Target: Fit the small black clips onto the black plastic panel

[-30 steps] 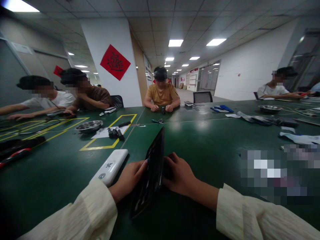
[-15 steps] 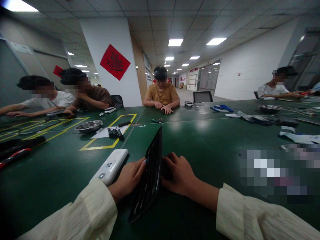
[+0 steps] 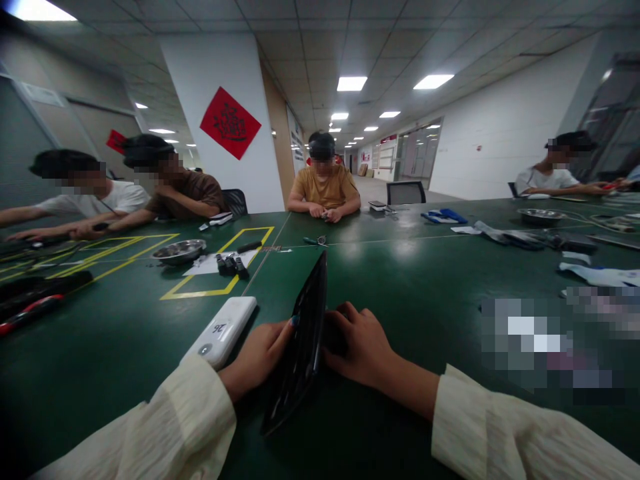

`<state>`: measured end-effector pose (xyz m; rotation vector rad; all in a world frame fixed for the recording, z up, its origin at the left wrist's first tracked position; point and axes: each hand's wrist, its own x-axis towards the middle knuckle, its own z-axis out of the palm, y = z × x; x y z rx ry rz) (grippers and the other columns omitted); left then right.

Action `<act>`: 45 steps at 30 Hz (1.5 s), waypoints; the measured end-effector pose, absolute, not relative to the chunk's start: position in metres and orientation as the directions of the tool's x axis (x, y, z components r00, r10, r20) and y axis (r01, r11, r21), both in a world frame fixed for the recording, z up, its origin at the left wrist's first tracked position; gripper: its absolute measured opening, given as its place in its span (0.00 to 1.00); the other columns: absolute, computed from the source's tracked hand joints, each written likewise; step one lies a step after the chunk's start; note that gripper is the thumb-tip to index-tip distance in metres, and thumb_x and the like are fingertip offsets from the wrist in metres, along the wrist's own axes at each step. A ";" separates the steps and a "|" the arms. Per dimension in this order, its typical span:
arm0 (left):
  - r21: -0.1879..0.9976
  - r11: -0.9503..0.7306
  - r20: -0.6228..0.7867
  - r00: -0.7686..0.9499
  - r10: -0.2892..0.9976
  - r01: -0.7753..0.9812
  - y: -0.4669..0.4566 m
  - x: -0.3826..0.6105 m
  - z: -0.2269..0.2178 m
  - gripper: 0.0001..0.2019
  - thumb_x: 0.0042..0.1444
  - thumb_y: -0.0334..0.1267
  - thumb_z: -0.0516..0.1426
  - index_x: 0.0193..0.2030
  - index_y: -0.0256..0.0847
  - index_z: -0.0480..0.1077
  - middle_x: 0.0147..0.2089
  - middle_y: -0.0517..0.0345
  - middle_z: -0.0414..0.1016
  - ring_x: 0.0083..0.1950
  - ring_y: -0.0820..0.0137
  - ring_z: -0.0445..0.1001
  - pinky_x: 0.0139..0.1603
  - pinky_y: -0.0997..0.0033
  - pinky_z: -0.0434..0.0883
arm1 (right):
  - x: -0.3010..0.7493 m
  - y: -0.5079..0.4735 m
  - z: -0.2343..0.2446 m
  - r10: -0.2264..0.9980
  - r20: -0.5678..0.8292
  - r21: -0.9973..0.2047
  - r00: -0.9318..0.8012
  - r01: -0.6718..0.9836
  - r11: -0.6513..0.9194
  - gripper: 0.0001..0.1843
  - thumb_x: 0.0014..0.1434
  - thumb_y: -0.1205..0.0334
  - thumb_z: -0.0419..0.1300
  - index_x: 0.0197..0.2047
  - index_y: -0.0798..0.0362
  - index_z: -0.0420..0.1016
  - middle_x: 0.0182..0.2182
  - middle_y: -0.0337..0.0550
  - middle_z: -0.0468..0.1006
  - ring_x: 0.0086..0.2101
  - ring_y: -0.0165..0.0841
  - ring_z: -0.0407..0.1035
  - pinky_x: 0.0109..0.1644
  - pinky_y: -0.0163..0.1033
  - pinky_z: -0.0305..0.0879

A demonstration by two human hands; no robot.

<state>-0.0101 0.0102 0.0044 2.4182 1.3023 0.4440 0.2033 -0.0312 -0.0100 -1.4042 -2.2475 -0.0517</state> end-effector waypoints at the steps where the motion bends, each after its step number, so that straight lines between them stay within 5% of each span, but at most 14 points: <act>1: 0.439 -0.527 0.116 0.536 0.836 0.728 0.010 -0.011 0.004 0.25 0.62 0.46 0.35 0.28 0.39 0.67 0.27 0.54 0.71 0.28 0.67 0.69 0.31 0.72 0.61 | 0.204 -0.031 -0.011 0.836 0.418 -0.215 -0.356 0.855 0.471 0.28 0.50 0.50 0.56 0.53 0.52 0.65 0.43 0.48 0.67 0.35 0.35 0.64 0.37 0.41 0.57; 5: 0.444 -0.554 0.132 0.560 0.818 0.704 0.009 -0.012 0.005 0.21 0.61 0.43 0.38 0.29 0.39 0.66 0.27 0.55 0.70 0.29 0.68 0.68 0.32 0.72 0.61 | 0.205 -0.030 -0.012 0.832 0.415 -0.202 -0.368 0.855 0.479 0.26 0.51 0.48 0.55 0.51 0.52 0.65 0.43 0.49 0.67 0.36 0.36 0.64 0.37 0.41 0.57; 9: 0.589 -0.443 0.095 0.487 0.868 0.676 0.012 -0.011 0.005 0.22 0.60 0.47 0.39 0.23 0.38 0.63 0.23 0.58 0.66 0.27 0.69 0.65 0.28 0.73 0.59 | 0.204 -0.031 -0.012 0.838 0.411 -0.223 -0.358 0.852 0.473 0.26 0.52 0.49 0.55 0.52 0.52 0.65 0.42 0.49 0.68 0.36 0.37 0.64 0.37 0.41 0.57; 13: 0.673 -0.425 0.164 0.438 0.884 0.605 0.013 -0.010 0.005 0.17 0.59 0.48 0.42 0.29 0.40 0.62 0.27 0.60 0.68 0.30 0.69 0.66 0.29 0.74 0.61 | 0.203 -0.031 -0.011 0.838 0.417 -0.248 -0.351 0.843 0.476 0.27 0.51 0.49 0.55 0.53 0.52 0.64 0.42 0.48 0.67 0.36 0.36 0.64 0.37 0.41 0.57; 18: 0.500 -0.504 0.187 0.481 0.857 0.704 0.009 -0.011 0.009 0.16 0.61 0.47 0.41 0.33 0.42 0.63 0.29 0.59 0.70 0.30 0.68 0.69 0.30 0.73 0.60 | 0.203 -0.032 -0.012 0.829 0.438 -0.261 -0.348 0.833 0.488 0.27 0.50 0.51 0.56 0.52 0.51 0.64 0.41 0.47 0.68 0.36 0.36 0.65 0.37 0.41 0.57; 26: 0.267 -0.582 0.207 0.544 0.813 0.768 0.007 -0.015 0.008 0.16 0.62 0.42 0.38 0.34 0.40 0.63 0.30 0.53 0.72 0.32 0.64 0.72 0.33 0.69 0.60 | 0.200 -0.035 -0.009 0.808 0.509 -0.260 -0.298 0.842 0.473 0.33 0.48 0.53 0.59 0.55 0.56 0.59 0.45 0.51 0.70 0.41 0.39 0.67 0.51 0.52 0.51; 39: 0.233 -0.507 0.187 0.474 0.861 0.830 0.002 -0.011 0.009 0.11 0.62 0.41 0.38 0.42 0.41 0.58 0.30 0.56 0.72 0.32 0.65 0.73 0.30 0.71 0.59 | 0.201 -0.037 -0.003 0.819 0.489 -0.260 -0.300 0.846 0.465 0.30 0.48 0.52 0.58 0.53 0.54 0.61 0.43 0.49 0.72 0.41 0.39 0.68 0.54 0.53 0.48; 45: 0.196 -0.567 0.170 0.542 0.823 0.800 0.006 -0.012 0.009 0.11 0.62 0.41 0.39 0.41 0.41 0.59 0.28 0.57 0.71 0.29 0.65 0.72 0.28 0.71 0.57 | 0.202 -0.037 -0.003 0.843 0.460 -0.268 -0.280 0.861 0.432 0.26 0.48 0.53 0.59 0.49 0.54 0.63 0.41 0.49 0.71 0.38 0.39 0.67 0.50 0.51 0.55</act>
